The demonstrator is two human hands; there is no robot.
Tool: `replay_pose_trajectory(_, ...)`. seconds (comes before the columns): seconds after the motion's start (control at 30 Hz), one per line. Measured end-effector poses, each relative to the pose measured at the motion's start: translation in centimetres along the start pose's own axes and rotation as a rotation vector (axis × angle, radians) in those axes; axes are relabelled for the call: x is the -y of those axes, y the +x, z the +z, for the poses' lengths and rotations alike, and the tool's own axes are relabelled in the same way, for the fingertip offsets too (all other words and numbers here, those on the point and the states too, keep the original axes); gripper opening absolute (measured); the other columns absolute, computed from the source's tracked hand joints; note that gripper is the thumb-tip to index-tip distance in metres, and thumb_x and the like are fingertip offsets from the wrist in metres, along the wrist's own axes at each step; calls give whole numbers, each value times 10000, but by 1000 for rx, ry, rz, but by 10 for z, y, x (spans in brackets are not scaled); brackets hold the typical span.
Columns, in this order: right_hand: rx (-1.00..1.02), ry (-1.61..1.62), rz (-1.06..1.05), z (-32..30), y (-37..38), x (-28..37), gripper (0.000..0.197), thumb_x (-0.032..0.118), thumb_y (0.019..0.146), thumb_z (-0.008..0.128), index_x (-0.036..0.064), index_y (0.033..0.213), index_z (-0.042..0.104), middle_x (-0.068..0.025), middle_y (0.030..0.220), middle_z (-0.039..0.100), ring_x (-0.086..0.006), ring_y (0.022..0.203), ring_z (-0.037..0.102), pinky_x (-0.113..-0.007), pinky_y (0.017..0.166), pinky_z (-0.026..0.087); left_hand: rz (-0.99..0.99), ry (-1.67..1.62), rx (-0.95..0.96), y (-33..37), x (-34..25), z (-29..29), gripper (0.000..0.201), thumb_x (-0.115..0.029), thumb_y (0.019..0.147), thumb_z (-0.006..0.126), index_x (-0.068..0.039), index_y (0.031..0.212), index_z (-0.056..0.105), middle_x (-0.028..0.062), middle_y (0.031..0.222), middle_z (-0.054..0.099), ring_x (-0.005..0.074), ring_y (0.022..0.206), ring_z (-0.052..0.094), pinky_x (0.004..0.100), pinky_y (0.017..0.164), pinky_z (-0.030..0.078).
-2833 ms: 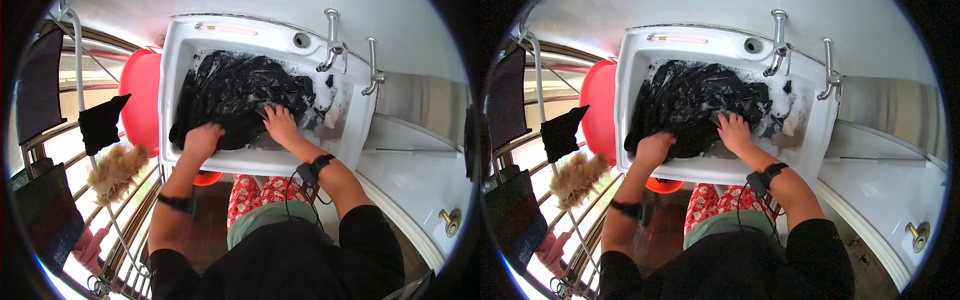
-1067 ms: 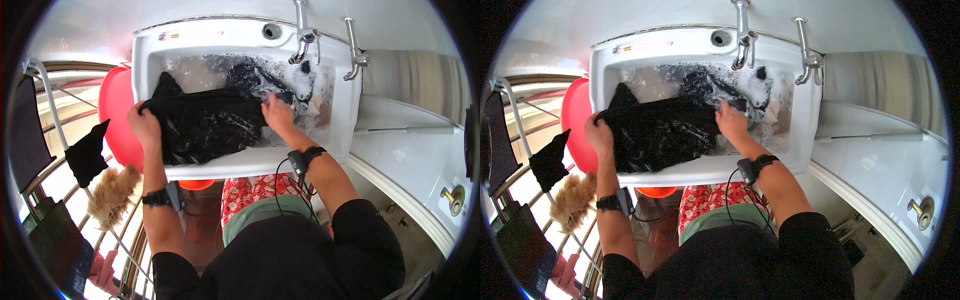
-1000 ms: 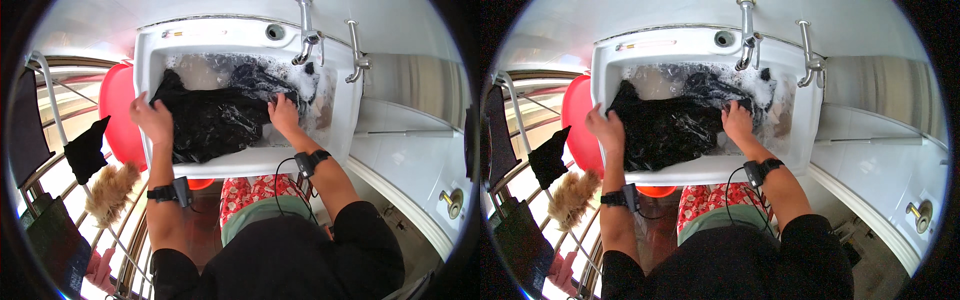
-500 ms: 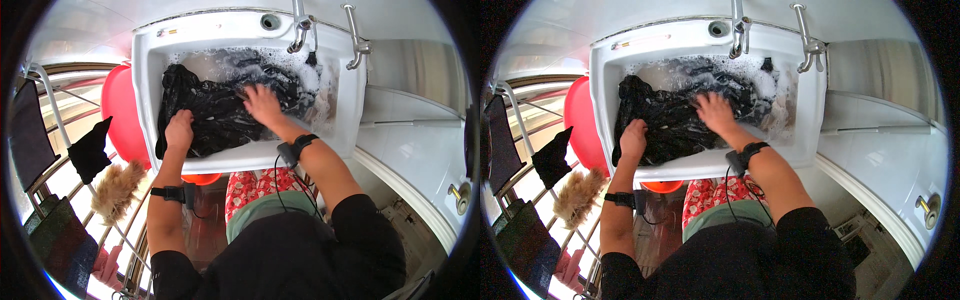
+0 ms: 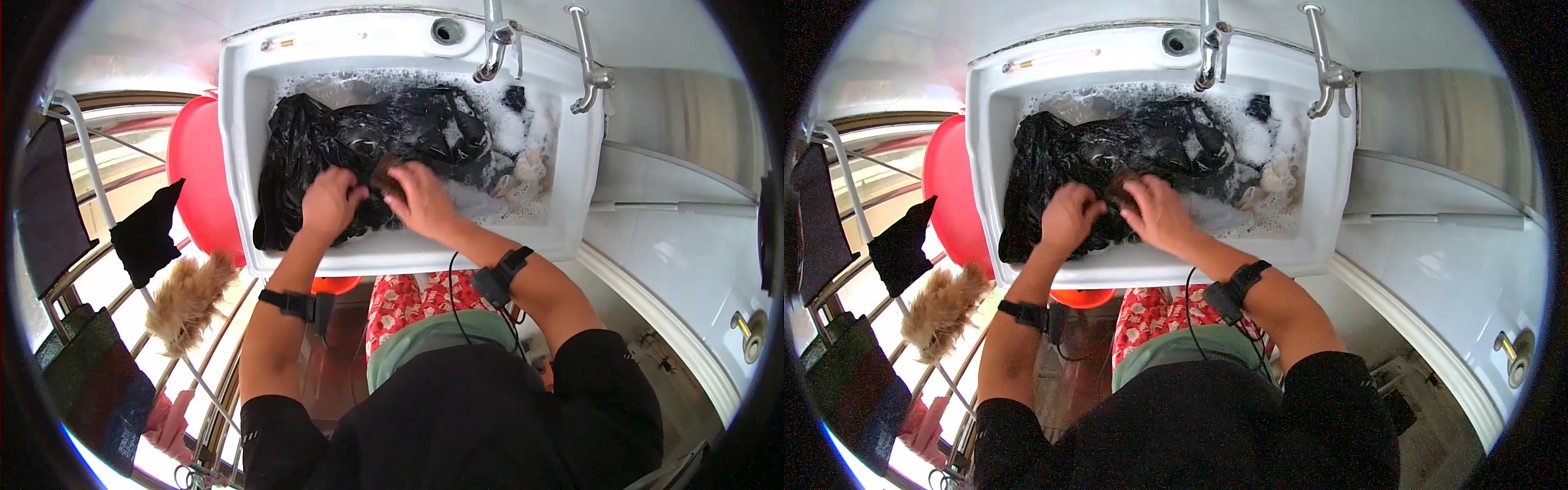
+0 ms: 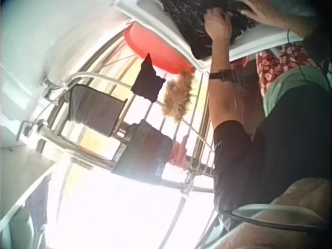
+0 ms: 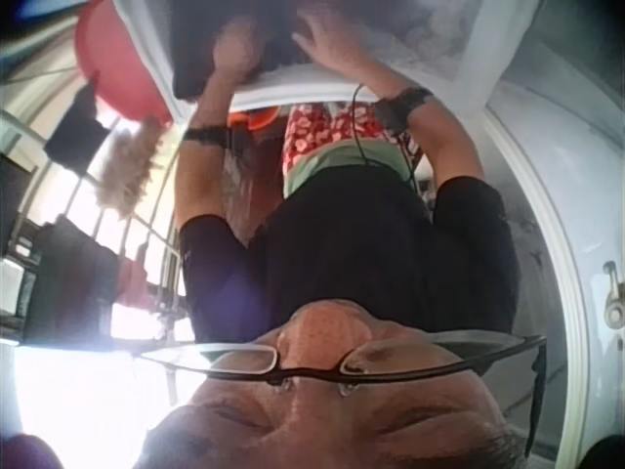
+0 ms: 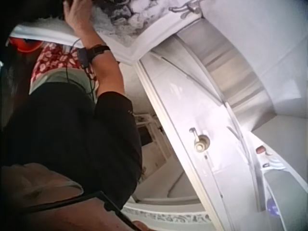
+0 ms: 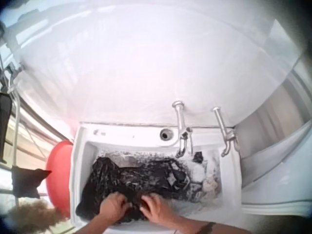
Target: Scrub a piece of black clothing in a soapy sink using a brush.
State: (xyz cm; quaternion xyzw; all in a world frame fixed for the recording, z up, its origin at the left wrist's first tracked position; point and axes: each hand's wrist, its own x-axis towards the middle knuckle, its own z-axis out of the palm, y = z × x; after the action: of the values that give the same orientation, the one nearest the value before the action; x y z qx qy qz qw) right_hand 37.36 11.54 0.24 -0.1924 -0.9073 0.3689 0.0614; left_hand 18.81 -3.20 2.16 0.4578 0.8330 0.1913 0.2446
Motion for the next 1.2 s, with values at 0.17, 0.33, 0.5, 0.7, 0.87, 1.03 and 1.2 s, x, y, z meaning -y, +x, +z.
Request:
replay_pose_trajectory(0.17, 356, -103, -94, 31, -7, -2, 542, 418, 976, 649, 130, 1407, 488, -238, 1319, 530, -421, 1195, 554, -536, 1003, 487, -86, 262, 220, -39, 28, -7, 162, -216, 856, 764, -102, 936, 681, 80, 975, 677, 318, 993, 663, 462, 836, 550)
replay_pose_trajectory(0.33, 164, -518, 93, -10, 19, -58, 512, 360, 924, 707, 184, 1372, 533, -149, 1243, 566, -366, 1109, 603, -522, 869, 512, -146, 353, 322, -33, 28, -34, 142, -146, 854, 744, -94, 963, 668, 106, 995, 693, 345, 974, 679, 477, 819, 562)
replay_pose_trajectory(0.5, -5, -532, 333, -39, 21, -86, 522, 367, 933, 704, 179, 1387, 526, -163, 1240, 564, -382, 1111, 598, -543, 884, 499, -215, 483, 463, -5, 20, -26, 203, -203, 888, 733, -101, 1053, 672, 101, 1061, 695, 353, 1035, 694, 477, 841, 573)
replay_pose_trajectory(0.7, -237, -247, 176, -49, 3, -74, 527, 325, 933, 717, 77, 1356, 523, -225, 1156, 572, -445, 1048, 590, -535, 873, 515, -72, 160, 234, 35, -25, -16, 524, -301, 912, 726, -142, 1377, 548, 111, 1351, 621, 383, 1099, 689, 482, 898, 573)
replay_pose_trajectory(0.87, -219, -127, 162, -34, -5, -47, 536, 306, 937, 719, 45, 1352, 500, -237, 1142, 570, -441, 1029, 594, -530, 873, 515, -126, 321, 431, 58, -6, -13, 329, -286, 932, 697, -90, 1195, 672, 161, 1252, 667, 389, 1091, 679, 491, 908, 564)
replay_pose_trajectory(1.03, -190, -173, 213, -27, -10, -60, 549, 314, 950, 709, 55, 1375, 478, -238, 1130, 566, -432, 1042, 588, -516, 883, 511, -159, 93, -216, 94, 33, -89, 231, -142, 923, 674, -35, 1127, 694, 218, 1117, 707, 412, 1088, 659, 473, 982, 507)
replay_pose_trajectory(1.2, -322, -123, 242, -18, 4, -45, 511, 266, 927, 726, 56, 1332, 496, -225, 1139, 566, -420, 1085, 569, -523, 925, 479, 34, 133, -253, 64, 1, -58, 331, -233, 893, 756, -67, 1164, 663, 161, 1148, 667, 387, 1098, 633, 480, 958, 510)
